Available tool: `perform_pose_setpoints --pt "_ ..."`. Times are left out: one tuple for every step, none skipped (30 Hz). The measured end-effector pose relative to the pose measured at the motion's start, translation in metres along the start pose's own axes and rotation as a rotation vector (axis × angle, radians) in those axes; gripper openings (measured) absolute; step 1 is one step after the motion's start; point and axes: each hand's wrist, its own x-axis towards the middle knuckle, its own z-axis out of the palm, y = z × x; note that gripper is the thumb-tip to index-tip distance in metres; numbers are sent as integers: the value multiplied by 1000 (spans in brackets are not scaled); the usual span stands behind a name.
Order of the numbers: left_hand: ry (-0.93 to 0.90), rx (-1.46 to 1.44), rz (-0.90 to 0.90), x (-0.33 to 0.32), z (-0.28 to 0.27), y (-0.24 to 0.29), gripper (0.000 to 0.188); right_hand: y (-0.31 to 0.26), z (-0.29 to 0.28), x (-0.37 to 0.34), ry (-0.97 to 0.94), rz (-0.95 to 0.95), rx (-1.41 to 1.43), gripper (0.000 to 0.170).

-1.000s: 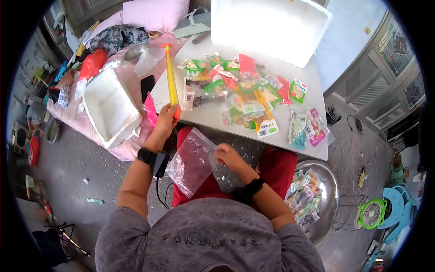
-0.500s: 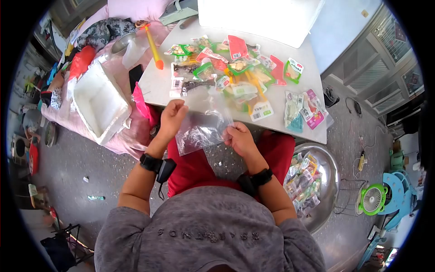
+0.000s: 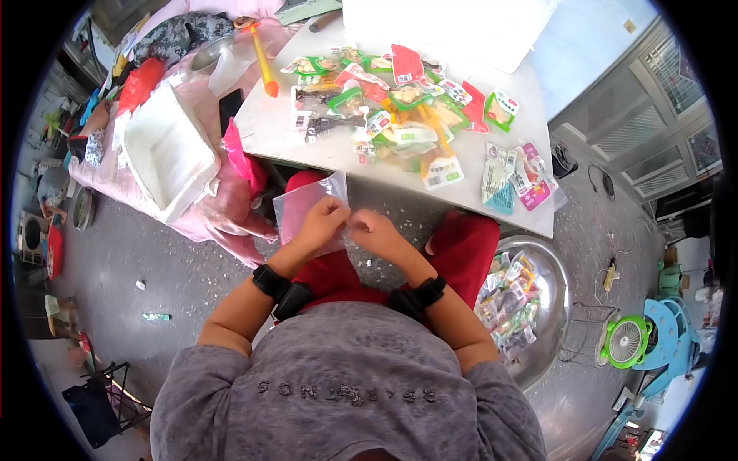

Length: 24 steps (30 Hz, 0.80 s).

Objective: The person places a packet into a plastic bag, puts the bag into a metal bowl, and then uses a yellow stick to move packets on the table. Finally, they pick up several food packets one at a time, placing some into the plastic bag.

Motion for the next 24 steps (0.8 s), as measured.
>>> perform_pose_setpoints --pt "-30 -38 -32 -2 1 2 11 -4 -1 -2 -4 5 28 18" --pt "-59 -77 -63 -3 1 4 10 -3 -3 -1 -25 61 97 19" --pt "-86 -114 -94 -3 -1 6 9 -2 -4 0 -47 115 167 19" --pt "-116 -131 -109 -2 -3 3 9 -2 -5 1 -69 169 238 20" --pt "-144 -147 -123 -1 -7 -2 10 -3 -7 1 -79 204 326 20" --pt "-172 -162 -137 -2 -5 2 10 -6 -8 0 -89 239 415 21" --pt "-188 -245 -169 -5 -4 7 10 -8 -8 0 -100 272 504 21" --pt "-203 -329 -200 -9 -2 13 10 -9 -8 0 -90 286 540 22" --pt "-218 -412 -229 -13 -1 20 10 -10 -9 1 -81 299 576 23" --pt "-232 -412 -222 -13 -1 19 10 -11 -9 0 -72 314 613 23" --pt "-245 -412 -216 -13 -2 16 11 -11 -8 -1 -70 316 614 23" --pt "-258 -413 -210 -13 -4 14 12 -11 -8 -2 -68 319 616 23" --pt "-273 -440 -228 -14 -4 14 12 -10 -7 -2 -66 320 617 23" --pt "-289 -468 -245 -14 -5 14 13 -10 -8 -2 -79 323 619 23" --pt "-306 -497 -263 -15 -5 13 13 -10 -8 -2 -91 327 620 23" --pt "-281 -449 -256 -16 -4 13 12 -11 -8 -3 -103 332 621 22" --pt "-257 -401 -247 -18 -2 13 11 -14 -7 -4 -77 353 565 22" --pt "-233 -352 -237 -20 1 13 10 -20 -6 -5 -51 373 510 22" --pt "-203 -221 -165 -22 3 13 6 -24 -5 -6 -24 392 455 22" --pt "-173 -90 -92 -23 7 12 3 -26 -3 -6 -13 376 405 21" --pt "-143 42 -15 -25 8 12 4 -28 -1 -6 -1 358 354 21" --pt "-117 26 28 -26 7 11 4 -29 0 -5 12 339 303 20" --pt "-92 10 70 -26 6 9 5 -28 0 -5 41 328 305 20" --pt "-66 -7 111 -26 5 6 5 -28 0 -4 69 318 308 19"
